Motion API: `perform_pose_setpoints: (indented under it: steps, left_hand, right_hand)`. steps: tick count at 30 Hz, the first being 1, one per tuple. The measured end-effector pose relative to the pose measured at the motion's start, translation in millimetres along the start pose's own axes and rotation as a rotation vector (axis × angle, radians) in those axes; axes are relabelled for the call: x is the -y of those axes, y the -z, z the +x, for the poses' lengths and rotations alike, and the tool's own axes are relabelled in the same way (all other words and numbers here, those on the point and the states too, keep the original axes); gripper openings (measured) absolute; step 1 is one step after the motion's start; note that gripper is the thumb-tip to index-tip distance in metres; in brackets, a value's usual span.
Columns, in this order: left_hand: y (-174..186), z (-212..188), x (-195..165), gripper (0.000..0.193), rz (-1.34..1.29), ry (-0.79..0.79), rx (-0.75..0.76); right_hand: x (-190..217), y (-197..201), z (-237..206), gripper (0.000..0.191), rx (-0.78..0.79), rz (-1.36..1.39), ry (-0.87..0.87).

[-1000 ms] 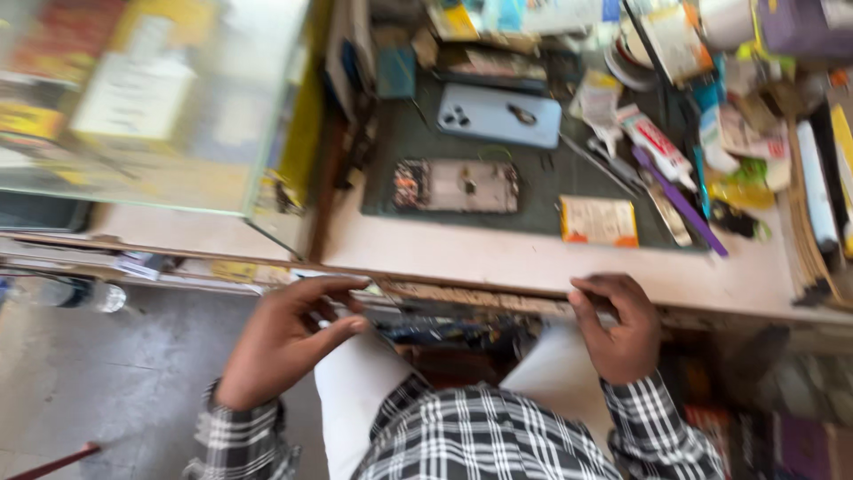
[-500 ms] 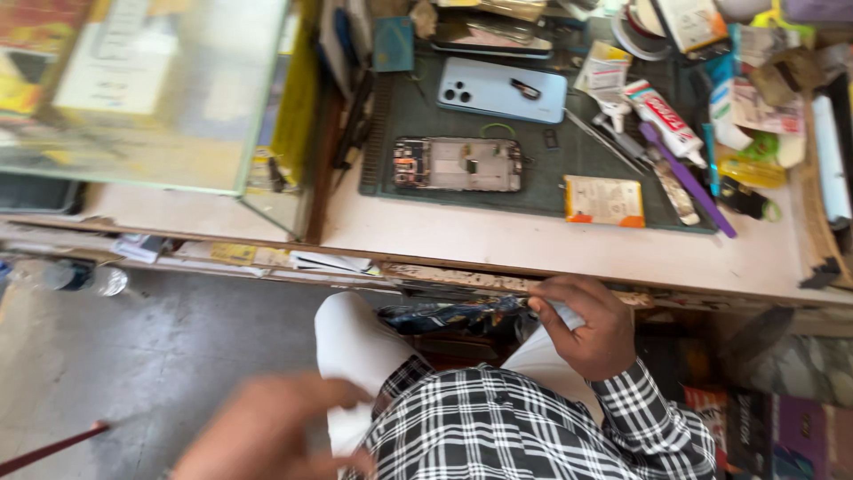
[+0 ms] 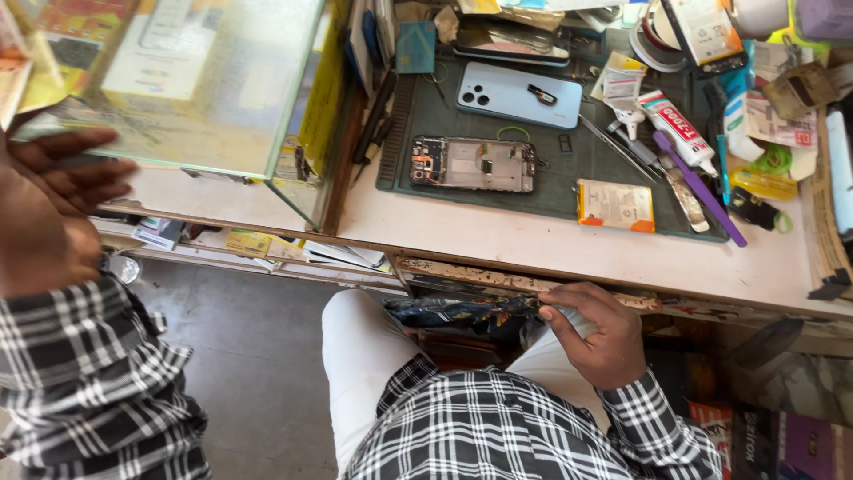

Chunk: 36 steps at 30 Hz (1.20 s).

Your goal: The person disassembles a smartphone, removes the back cover, and inspects internal components. They then open a drawer, retrieve cash, and return to the phone to install a new battery and reconnect internal connectors.

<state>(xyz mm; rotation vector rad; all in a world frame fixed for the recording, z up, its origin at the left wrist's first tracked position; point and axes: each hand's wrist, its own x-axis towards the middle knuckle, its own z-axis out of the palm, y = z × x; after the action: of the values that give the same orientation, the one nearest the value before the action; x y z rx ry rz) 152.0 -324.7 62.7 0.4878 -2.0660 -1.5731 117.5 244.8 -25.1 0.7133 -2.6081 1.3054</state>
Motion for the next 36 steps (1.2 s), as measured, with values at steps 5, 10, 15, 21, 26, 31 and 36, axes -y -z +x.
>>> perform_pose_setpoints:
  steps: [5, 10, 15, 21, 26, 31, 36]
  left_hand:
    - [6, 11, 38, 0.046, 0.198, 0.056, -0.075]
    - [-26, -52, 26, 0.038, 0.128, -0.005, 0.036]
    - [-94, -124, -28, 0.031, 0.004, -0.116, 0.402]
    - [-175, -145, -54, 0.029, 0.389, -0.363, 0.542]
    - [-185, -150, -58, 0.027, 0.413, -0.309, 0.676]
    - [-194, -157, -48, 0.031, 0.545, -0.394, 0.799]
    - [-213, -166, -43, 0.033, 0.666, -0.547, 0.811]
  right_hand:
    - [2, 1, -2, 0.017, -0.033, -0.065, 0.023]
    - [2, 13, -12, 0.025, -0.087, -0.394, 0.039]
    - [6, 11, -18, 0.049, 0.033, -0.514, 0.006]
    - [3, 6, -14, 0.052, 0.128, -0.541, -0.080]
    - [10, 4, -31, 0.047, 0.288, -0.491, -0.190]
    - [16, 10, -54, 0.047, 0.293, -0.304, -0.171]
    - [22, 24, -39, 0.043, 0.295, -0.107, -0.399]
